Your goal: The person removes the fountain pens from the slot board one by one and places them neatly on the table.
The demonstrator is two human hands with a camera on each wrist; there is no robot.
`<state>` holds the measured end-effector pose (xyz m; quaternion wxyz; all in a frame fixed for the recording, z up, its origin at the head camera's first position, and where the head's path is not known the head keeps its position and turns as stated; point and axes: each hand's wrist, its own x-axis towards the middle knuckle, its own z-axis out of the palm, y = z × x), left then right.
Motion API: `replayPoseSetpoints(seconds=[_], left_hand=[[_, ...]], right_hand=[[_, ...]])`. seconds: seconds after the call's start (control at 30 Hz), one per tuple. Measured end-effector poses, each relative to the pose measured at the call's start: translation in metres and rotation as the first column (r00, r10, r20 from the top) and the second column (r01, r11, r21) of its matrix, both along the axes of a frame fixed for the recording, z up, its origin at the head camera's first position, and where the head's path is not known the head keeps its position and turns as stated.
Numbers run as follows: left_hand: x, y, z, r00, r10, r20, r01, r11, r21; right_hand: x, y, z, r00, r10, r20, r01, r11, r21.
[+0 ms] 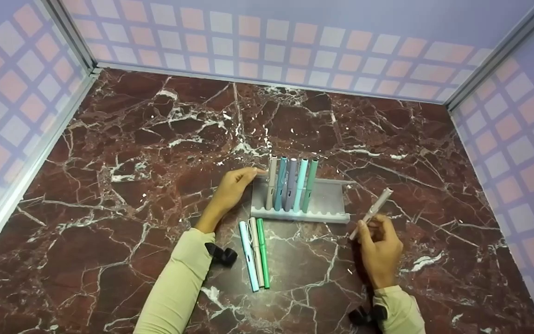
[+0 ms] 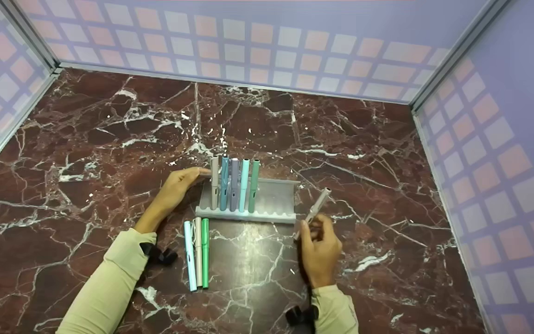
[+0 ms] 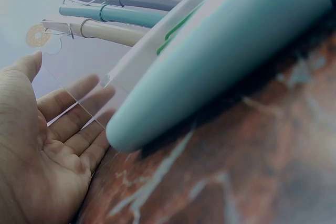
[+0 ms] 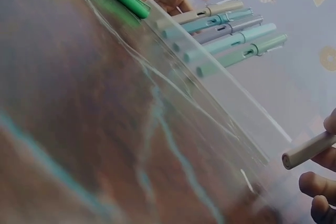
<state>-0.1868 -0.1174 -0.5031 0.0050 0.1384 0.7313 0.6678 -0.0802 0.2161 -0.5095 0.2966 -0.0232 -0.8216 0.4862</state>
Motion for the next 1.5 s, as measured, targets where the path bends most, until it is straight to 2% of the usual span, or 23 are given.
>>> replayPoseSetpoints(seconds=[0.07, 0.2, 0.3, 0.37, 0.5, 0.6, 0.7, 0.8, 0.93, 1.17, 1.4, 1.5], left_hand=[[0.0, 0.0, 0.001, 1.0, -0.005, 0.002, 0.005, 1.0, 0.006], [0.0, 0.0, 0.003, 1.0, -0.013, 0.009, 0.013, 1.0, 0.0], [0.003, -0.001, 0.011, 0.999, -0.025, 0.02, 0.025, 1.0, -0.009], [0.008, -0.001, 0.02, 0.999, -0.034, 0.026, 0.035, 0.999, -0.015], [0.018, 0.0, 0.036, 0.999, -0.036, 0.023, 0.037, 0.999, -0.023], [0.019, -0.001, 0.036, 0.999, -0.031, 0.006, 0.031, 0.999, -0.03], [0.019, -0.001, 0.035, 1.0, -0.029, -0.01, 0.028, 0.999, -0.038], [0.011, -0.001, 0.018, 1.0, -0.009, -0.012, 0.008, 0.999, -0.035], [0.001, 0.0, -0.001, 1.0, 0.014, 0.008, -0.014, 1.0, -0.017], [0.001, 0.0, 0.001, 1.0, 0.009, 0.003, -0.009, 1.0, -0.022], [0.001, -0.001, 0.001, 1.0, 0.01, 0.009, -0.009, 1.0, -0.026], [0.001, -0.002, 0.0, 1.0, 0.013, 0.003, -0.013, 0.999, -0.035]], right_hand=[[0.001, -0.009, 0.004, 1.0, 0.02, -0.008, -0.02, 1.0, 0.004], [0.007, -0.035, 0.02, 0.993, 0.112, -0.04, -0.111, 0.993, 0.028], [0.01, -0.055, 0.027, 0.977, 0.199, -0.077, -0.195, 0.979, 0.058], [0.009, -0.067, 0.028, 0.96, 0.261, -0.098, -0.254, 0.964, 0.074], [0.009, -0.091, 0.026, 0.911, 0.391, -0.131, -0.386, 0.92, 0.068], [0.008, -0.11, 0.025, 0.872, 0.471, -0.131, -0.467, 0.882, 0.062], [0.008, -0.126, 0.027, 0.853, 0.511, -0.109, -0.506, 0.86, 0.068], [0.007, -0.136, 0.029, 0.848, 0.522, -0.093, -0.518, 0.853, 0.066], [0.007, -0.139, 0.03, 0.859, 0.505, -0.082, -0.501, 0.863, 0.061], [0.012, -0.136, 0.033, 0.857, 0.515, 0.014, -0.516, 0.857, 0.01], [0.006, -0.131, 0.007, 0.865, 0.498, 0.064, -0.499, 0.866, 0.003], [0.008, -0.129, 0.0, 0.86, 0.506, 0.068, -0.507, 0.862, -0.004]])
